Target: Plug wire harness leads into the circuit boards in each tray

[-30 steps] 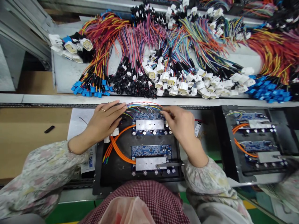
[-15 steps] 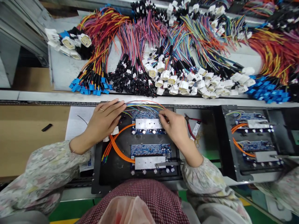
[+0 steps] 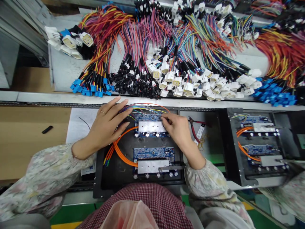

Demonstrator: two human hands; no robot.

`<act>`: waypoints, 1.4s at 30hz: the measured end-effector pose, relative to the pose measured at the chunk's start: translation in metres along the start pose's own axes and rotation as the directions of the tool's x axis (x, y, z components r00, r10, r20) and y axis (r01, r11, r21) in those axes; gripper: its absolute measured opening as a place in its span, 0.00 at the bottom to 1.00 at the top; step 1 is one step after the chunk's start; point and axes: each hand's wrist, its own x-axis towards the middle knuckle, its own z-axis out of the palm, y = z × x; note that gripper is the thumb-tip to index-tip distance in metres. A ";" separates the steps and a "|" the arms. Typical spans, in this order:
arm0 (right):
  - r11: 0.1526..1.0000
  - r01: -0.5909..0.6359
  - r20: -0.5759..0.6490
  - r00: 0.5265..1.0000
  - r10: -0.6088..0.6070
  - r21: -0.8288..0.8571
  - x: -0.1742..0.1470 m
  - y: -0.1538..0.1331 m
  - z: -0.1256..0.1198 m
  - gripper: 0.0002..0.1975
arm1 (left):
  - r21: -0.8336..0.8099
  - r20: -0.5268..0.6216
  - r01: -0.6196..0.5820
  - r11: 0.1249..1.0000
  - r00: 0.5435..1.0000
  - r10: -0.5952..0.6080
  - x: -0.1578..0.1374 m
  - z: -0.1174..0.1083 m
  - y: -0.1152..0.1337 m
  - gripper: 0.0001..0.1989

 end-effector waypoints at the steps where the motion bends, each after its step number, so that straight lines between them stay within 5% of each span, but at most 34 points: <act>1: 1.000 -0.003 0.002 1.000 0.003 0.005 0.000 -0.001 -0.003 0.11 | -0.007 -0.003 -0.007 1.000 1.000 0.007 0.001 -0.001 0.003 0.20; 6: 0.996 0.024 -0.092 0.995 -0.032 -0.082 0.002 -0.004 -0.020 0.13 | -0.023 0.007 -0.041 0.999 0.999 0.041 0.004 -0.003 0.016 0.21; 11: 0.955 0.167 0.009 0.985 -0.170 -0.245 0.012 0.001 -0.014 0.12 | 0.016 0.002 -0.083 0.996 0.997 0.083 0.007 -0.004 0.029 0.20; 31: 0.974 0.183 0.048 0.983 -0.178 -0.133 0.015 0.008 -0.006 0.11 | -0.066 0.012 -0.027 0.997 1.000 0.028 0.002 0.004 0.022 0.20; 35: 0.967 0.181 0.078 0.982 -0.170 -0.180 0.010 0.000 -0.027 0.13 | -0.119 -0.035 0.024 0.993 0.999 -0.029 0.009 -0.004 0.008 0.20; 38: 0.948 0.172 -0.055 0.980 -0.193 -0.267 0.030 -0.019 -0.049 0.14 | -0.153 -0.101 0.108 0.982 0.987 -0.124 0.020 -0.014 0.001 0.18; 42: 0.868 0.321 -0.100 0.918 -0.383 -0.379 0.112 -0.048 -0.041 0.12 | -0.250 -0.145 0.150 0.956 0.971 -0.190 0.033 -0.020 0.019 0.15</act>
